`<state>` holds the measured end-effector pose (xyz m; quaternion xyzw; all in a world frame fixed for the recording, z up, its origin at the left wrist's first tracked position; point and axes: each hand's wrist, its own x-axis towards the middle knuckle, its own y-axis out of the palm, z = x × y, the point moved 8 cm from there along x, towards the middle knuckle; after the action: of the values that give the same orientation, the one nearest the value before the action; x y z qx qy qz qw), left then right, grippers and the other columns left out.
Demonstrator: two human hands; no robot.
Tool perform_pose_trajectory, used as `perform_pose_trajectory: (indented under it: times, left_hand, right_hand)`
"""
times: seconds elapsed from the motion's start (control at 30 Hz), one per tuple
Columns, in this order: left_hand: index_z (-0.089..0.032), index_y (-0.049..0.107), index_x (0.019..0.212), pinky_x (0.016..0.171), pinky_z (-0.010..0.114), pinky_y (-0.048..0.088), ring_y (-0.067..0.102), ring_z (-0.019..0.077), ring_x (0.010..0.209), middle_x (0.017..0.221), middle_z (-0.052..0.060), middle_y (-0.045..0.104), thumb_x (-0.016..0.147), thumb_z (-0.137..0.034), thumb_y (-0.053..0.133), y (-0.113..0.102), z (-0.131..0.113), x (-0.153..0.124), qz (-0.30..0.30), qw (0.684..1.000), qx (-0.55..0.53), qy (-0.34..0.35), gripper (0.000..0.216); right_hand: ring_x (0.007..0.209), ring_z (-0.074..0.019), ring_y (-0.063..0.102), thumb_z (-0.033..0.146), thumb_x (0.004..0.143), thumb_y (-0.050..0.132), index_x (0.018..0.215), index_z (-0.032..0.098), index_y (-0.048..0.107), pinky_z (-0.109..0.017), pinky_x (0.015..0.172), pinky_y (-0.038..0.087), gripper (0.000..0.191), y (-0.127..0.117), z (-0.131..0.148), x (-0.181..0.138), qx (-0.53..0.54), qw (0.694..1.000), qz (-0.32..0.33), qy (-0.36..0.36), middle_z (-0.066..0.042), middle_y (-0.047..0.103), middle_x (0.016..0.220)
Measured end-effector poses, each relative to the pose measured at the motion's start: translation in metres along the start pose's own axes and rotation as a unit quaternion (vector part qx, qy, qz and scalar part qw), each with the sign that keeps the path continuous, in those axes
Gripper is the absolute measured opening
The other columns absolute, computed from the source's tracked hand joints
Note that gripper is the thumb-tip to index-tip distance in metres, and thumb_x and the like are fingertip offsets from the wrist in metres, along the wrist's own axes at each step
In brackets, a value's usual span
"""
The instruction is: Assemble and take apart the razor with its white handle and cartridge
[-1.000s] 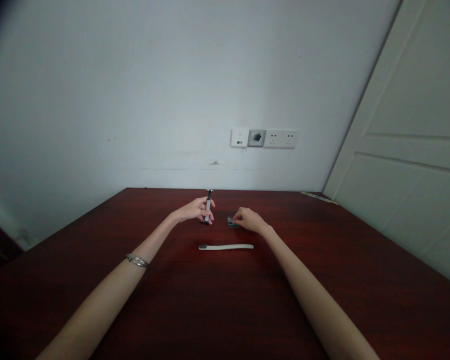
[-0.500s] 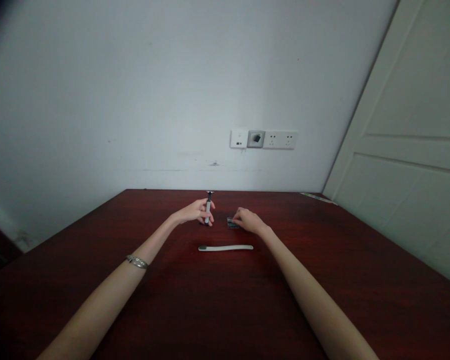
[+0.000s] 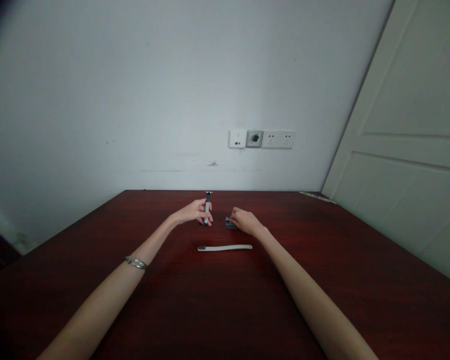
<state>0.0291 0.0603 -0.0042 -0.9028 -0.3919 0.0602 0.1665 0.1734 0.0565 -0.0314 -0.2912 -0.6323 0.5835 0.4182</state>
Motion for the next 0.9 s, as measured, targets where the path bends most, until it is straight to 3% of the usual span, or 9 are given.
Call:
perform_pose_trajectory:
  times: [0.27, 0.47, 0.6, 0.9]
  left_hand:
    - [-0.016, 0.04, 0.086, 0.053, 0.022, 0.047, 0.066, 0.0176, 0.07, 0.076, 0.01, 0.067, 0.074, -0.022, 0.061, -0.001, -0.003, -0.001, -0.01, 1.0, -0.001, 0.009, 0.025]
    - [-0.016, 0.039, 0.085, 0.053, 0.021, 0.047, 0.066, 0.0166, 0.069, 0.076, 0.01, 0.067, 0.076, -0.025, 0.061, -0.002, 0.0, 0.001, -0.009, 1.0, -0.006, 0.015, 0.025]
    - [-0.016, 0.04, 0.085, 0.052, 0.02, 0.048, 0.066, 0.0173, 0.07, 0.077, 0.009, 0.067, 0.077, -0.029, 0.06, -0.002, 0.001, 0.002, -0.011, 1.0, 0.0, 0.024, 0.024]
    - [-0.015, 0.043, 0.087, 0.047, 0.019, 0.048, 0.066, 0.0165, 0.062, 0.071, 0.007, 0.066, 0.08, -0.038, 0.057, -0.007, -0.01, 0.003, -0.085, 0.995, 0.002, 0.054, 0.028]
  right_hand:
    - [0.081, -0.014, 0.057, 0.031, 0.088, 0.044, 0.087, 0.02, 0.068, -0.02, 0.062, 0.038, 0.026, -0.003, -0.006, 0.001, 0.034, 0.999, -0.011, 0.003, -0.006, 0.058, 0.098]
    - [0.078, -0.0142, 0.057, 0.028, 0.085, 0.049, 0.081, 0.015, 0.069, -0.023, 0.072, 0.042, 0.024, -0.027, -0.015, 0.003, 0.155, 0.984, -0.09, -0.02, -0.007, 0.062, 0.088]
    - [0.074, -0.0155, 0.059, 0.029, 0.081, 0.051, 0.081, 0.013, 0.069, -0.025, 0.069, 0.043, 0.024, -0.043, -0.021, 0.004, 0.24, 0.963, -0.119, -0.007, -0.007, 0.067, 0.082]
    - [0.064, -0.0134, 0.056, 0.031, 0.079, 0.05, 0.08, 0.011, 0.068, -0.024, 0.06, 0.042, 0.027, -0.072, 0.016, 0.0, 0.307, 0.948, -0.078, -0.023, -0.005, 0.068, 0.074]
